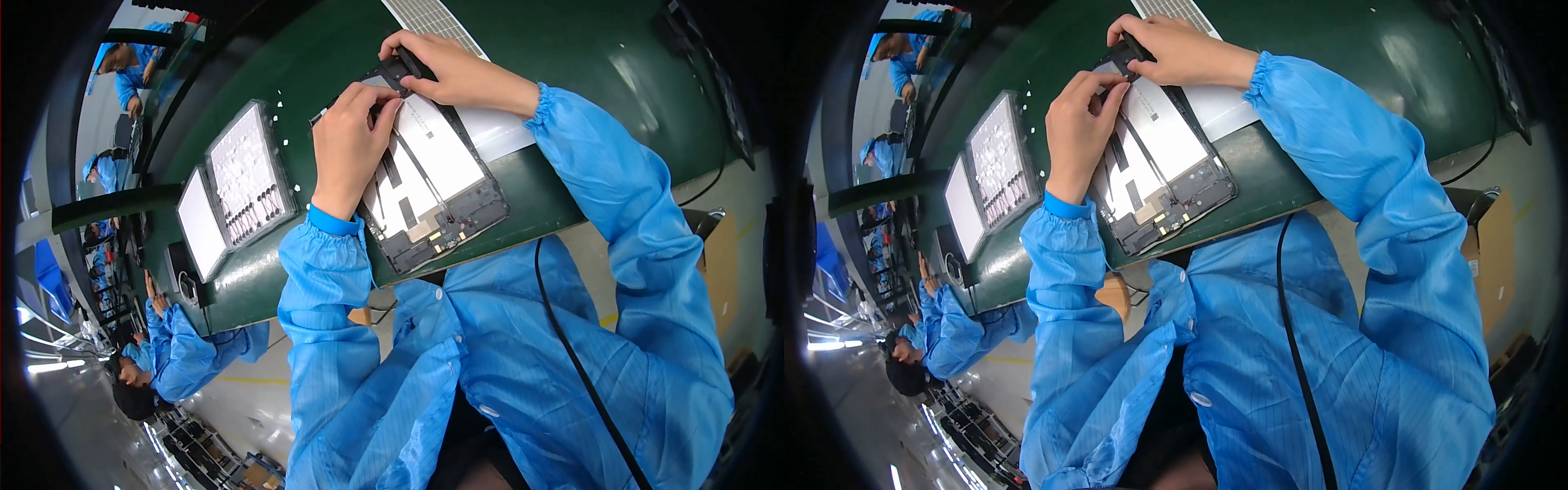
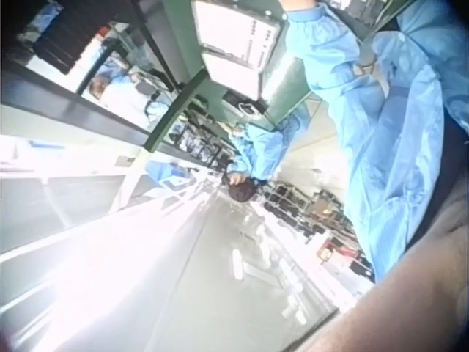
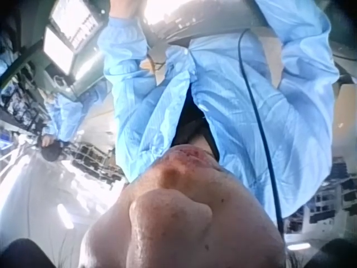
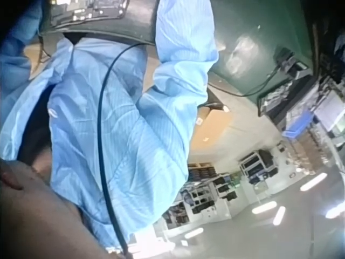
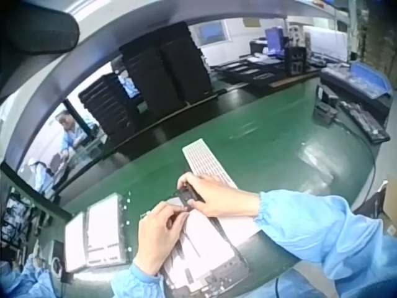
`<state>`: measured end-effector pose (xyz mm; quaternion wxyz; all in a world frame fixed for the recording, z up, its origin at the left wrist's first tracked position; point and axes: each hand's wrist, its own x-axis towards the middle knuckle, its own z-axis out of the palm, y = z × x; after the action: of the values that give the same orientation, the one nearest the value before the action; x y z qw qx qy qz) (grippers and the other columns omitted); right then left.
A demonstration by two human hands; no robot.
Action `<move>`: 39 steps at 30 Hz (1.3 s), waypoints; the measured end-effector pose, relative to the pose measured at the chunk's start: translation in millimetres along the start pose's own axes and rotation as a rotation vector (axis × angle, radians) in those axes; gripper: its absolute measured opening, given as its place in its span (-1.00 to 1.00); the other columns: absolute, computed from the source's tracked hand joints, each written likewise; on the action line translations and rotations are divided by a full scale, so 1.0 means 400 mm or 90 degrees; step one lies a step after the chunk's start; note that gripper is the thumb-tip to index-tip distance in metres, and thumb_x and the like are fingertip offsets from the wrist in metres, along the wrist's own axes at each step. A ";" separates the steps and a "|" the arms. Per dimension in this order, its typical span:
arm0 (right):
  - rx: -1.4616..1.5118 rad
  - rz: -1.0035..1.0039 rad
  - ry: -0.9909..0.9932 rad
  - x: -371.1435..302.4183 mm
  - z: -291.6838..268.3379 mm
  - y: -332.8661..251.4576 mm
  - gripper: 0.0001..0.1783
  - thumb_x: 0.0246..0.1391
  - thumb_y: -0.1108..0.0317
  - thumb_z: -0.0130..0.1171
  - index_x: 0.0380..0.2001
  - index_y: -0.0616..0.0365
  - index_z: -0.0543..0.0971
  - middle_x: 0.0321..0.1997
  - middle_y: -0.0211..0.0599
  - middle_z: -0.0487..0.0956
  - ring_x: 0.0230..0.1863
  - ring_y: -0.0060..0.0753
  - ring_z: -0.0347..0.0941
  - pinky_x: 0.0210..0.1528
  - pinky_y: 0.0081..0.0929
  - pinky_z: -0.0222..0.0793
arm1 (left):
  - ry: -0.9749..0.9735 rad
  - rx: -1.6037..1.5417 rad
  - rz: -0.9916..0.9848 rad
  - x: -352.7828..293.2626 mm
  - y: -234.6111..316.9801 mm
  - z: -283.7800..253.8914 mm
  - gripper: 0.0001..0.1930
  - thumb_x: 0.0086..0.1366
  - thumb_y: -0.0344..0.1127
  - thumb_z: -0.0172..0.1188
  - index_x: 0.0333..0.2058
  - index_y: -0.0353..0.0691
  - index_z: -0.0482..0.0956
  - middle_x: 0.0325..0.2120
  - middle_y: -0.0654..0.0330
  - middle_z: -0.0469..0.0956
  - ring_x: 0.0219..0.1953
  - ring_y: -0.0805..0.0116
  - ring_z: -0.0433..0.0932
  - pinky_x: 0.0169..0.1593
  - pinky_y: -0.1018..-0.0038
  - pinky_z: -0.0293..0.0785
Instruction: Assembling or repairing internal components of an electronic device at a factory workstation.
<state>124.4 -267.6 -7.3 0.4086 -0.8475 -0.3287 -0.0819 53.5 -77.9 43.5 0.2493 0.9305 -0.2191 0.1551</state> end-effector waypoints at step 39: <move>0.397 0.356 0.237 0.610 -0.001 0.196 -0.48 -0.10 0.59 0.31 -0.03 0.22 0.36 -0.16 -0.22 0.53 -0.14 -0.30 0.51 -0.08 -0.38 0.48 | 0.527 -0.627 -0.238 -0.055 -0.080 0.072 -0.56 0.41 -0.21 0.08 0.18 -0.20 0.25 0.25 0.06 0.13 0.30 0.19 0.16 0.29 0.27 0.14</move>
<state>361.2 -183.5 42.3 0.7027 -0.7110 -0.0175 -0.0168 55.3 -60.8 -1.8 0.7313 0.5939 0.0142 0.3350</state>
